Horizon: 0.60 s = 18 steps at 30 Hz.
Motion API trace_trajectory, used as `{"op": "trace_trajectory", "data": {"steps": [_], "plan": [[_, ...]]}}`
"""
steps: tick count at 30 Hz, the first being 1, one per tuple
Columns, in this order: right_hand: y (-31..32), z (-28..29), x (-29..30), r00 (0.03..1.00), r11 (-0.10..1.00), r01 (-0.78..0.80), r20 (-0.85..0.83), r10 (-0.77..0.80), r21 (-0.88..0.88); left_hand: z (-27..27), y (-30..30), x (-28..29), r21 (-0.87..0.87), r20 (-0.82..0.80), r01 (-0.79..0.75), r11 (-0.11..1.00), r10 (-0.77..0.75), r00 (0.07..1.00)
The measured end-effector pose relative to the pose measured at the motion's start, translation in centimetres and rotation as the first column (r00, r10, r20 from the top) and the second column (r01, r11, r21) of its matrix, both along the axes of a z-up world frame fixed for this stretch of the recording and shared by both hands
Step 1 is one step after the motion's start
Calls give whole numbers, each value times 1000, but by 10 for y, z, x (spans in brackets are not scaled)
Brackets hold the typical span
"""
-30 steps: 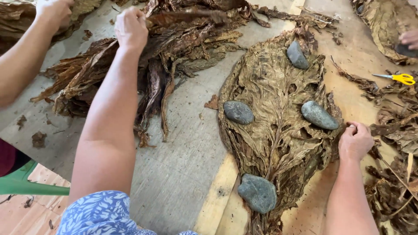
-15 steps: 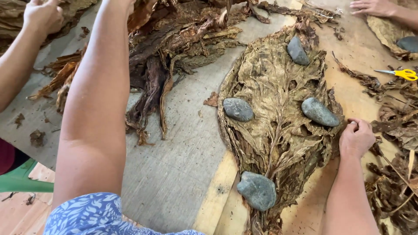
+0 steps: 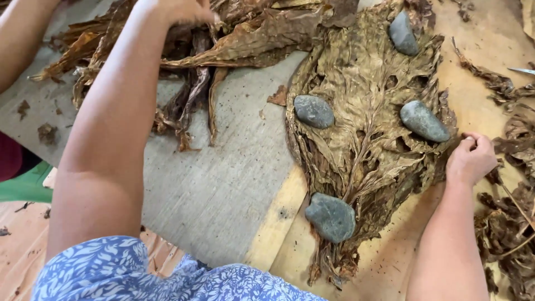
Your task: Unfolding and flattening large dried leaves on a wooden surface and using stones as weights to keep them in place.
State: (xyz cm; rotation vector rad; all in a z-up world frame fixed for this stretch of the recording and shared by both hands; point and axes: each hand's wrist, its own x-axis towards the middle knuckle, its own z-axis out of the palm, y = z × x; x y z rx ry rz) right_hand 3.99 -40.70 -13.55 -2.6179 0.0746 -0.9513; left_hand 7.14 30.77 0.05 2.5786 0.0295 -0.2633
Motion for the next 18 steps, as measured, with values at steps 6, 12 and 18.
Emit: {"op": "trace_trajectory", "data": {"steps": [6,12,18], "plan": [[3,3,-4,999,999,-32,28,32,-9,36,-45,-69,599,-176,-45,800,186,967],[0,-1,-2,997,999,-7,80,11,-46,63,-53,-93,363,-196,-75,929,154,968],[8,6,-6,999,1000,1,37,-2,8,98,-62,-99,194,-214,-207,959,247,945]]}}
